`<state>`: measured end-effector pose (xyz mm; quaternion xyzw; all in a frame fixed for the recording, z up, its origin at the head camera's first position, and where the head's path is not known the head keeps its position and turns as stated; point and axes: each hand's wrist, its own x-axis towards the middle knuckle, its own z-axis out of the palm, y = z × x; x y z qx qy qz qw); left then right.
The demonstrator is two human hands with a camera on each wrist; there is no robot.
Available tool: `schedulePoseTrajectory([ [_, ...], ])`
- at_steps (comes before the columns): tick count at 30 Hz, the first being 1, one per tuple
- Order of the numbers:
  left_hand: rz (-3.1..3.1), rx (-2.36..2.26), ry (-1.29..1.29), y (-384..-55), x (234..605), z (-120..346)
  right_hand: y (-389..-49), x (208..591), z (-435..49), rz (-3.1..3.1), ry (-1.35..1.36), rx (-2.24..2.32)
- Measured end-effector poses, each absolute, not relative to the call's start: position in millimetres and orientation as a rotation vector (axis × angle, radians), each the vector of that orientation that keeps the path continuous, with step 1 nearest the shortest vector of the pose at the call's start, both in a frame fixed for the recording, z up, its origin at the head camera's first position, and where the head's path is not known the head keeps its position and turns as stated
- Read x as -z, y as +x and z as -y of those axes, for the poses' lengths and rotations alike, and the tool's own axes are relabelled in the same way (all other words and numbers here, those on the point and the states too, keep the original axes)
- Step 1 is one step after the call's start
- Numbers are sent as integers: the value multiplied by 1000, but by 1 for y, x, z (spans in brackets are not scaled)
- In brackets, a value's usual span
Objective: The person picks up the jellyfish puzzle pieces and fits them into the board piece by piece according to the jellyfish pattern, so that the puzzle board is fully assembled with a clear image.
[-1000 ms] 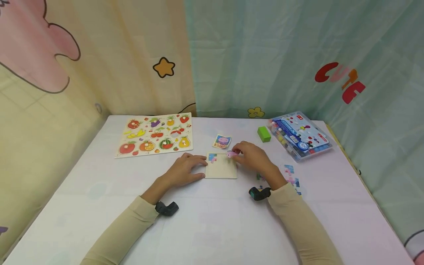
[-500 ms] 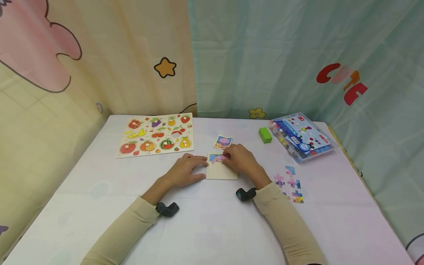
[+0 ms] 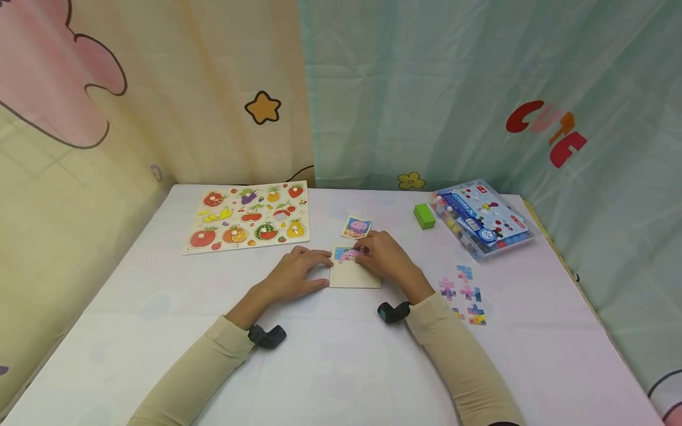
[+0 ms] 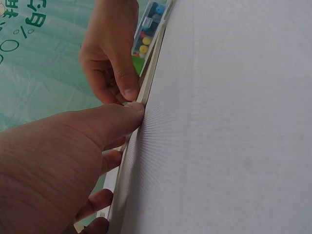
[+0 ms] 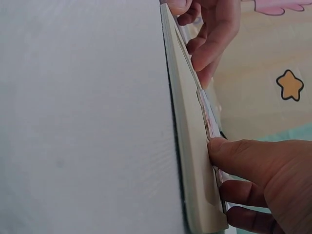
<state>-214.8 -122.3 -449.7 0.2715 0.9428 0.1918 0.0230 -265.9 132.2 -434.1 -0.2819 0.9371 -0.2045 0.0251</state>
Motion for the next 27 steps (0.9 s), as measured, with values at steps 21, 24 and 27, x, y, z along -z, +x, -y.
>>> schedulePoseTrajectory([
  [21, -2928, -595, 849, -216, 451, 123, -265, 433, -133, -2905, -905, 572],
  [24, -2929, -594, 850, -215, 450, 123, -266, 434, -134, -2908, -908, 570],
  [27, -2926, -597, 853, -215, 450, 123, -266, 436, -134, -2906, -901, 570],
])
